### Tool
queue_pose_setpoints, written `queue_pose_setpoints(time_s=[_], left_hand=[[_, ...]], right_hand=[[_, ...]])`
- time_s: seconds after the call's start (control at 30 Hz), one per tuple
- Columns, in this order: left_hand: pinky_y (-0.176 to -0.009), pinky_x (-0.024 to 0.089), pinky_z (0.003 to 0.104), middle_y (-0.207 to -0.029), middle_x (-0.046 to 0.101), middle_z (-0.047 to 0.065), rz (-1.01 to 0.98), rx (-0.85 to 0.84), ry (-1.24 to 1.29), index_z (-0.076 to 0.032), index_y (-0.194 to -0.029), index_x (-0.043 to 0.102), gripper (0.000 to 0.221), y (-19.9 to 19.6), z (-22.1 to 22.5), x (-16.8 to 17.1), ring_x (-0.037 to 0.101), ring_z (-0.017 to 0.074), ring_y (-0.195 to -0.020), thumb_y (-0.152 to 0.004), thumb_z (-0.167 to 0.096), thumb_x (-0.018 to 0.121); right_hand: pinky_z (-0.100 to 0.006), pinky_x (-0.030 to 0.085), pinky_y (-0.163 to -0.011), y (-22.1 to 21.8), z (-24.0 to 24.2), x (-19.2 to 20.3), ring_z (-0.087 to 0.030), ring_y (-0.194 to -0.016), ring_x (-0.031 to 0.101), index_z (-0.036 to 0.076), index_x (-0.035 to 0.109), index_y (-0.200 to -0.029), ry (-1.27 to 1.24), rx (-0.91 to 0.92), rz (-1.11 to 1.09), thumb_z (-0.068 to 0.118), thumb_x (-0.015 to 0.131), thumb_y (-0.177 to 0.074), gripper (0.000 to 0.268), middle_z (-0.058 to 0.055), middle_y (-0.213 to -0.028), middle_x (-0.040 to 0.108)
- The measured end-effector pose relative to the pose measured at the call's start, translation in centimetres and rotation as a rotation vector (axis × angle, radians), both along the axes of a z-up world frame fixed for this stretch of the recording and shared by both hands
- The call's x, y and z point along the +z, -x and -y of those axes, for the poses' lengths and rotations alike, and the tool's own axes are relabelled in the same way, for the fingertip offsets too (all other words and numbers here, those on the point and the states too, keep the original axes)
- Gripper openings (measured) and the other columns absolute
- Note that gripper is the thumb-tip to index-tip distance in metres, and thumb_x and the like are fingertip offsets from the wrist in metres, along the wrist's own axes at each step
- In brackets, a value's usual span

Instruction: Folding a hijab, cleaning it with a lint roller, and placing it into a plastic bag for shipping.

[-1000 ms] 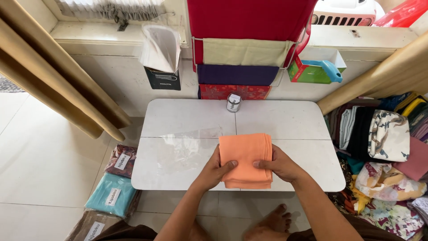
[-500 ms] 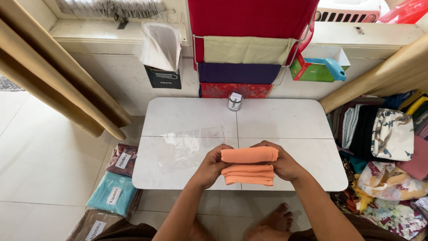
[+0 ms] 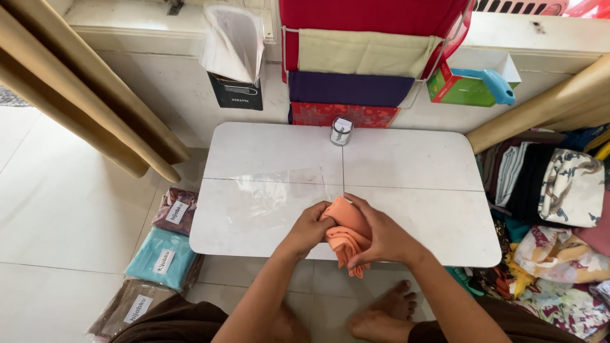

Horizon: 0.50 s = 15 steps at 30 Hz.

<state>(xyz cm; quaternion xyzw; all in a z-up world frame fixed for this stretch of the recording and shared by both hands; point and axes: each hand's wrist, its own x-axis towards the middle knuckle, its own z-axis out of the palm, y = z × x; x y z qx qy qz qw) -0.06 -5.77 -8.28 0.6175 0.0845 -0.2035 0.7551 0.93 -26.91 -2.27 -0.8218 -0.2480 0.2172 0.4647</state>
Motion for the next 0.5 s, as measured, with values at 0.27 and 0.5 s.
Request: queue_pose_setpoints(time_s=[0.27, 0.5], left_hand=[[-0.097, 0.058, 0.048, -0.117, 0.059, 0.022, -0.252, 0.285, 0.294, 0.001, -0.134, 0.053, 0.044, -0.1, 0.7, -0.1, 0.067, 0.0358, -0.108, -0.095, -0.014, 0.067], [-0.112, 0.048, 0.048, -0.140, 0.029, 0.020, -0.232, 0.283, 0.515, -0.005, -0.145, 0.032, 0.063, 1.4, 1.7, 6.7, 0.048, 0.0377, -0.126, -0.096, -0.025, 0.067]], right_hand=[[-0.057, 0.041, -0.114, 1.2, -2.8, -4.3, -0.040, -0.135, 0.055, 0.015, 0.035, -0.154, 0.035, -0.236, 0.040, 0.044, 0.101, -0.061, 0.117, -0.016, -0.143, 0.060], [-0.052, 0.045, -0.111, 0.1, -2.4, -5.1, -0.033, -0.128, 0.063, 0.013, 0.036, -0.154, -0.267, -0.279, -0.083, 0.011, 0.086, -0.069, 0.098, -0.015, -0.133, 0.068]])
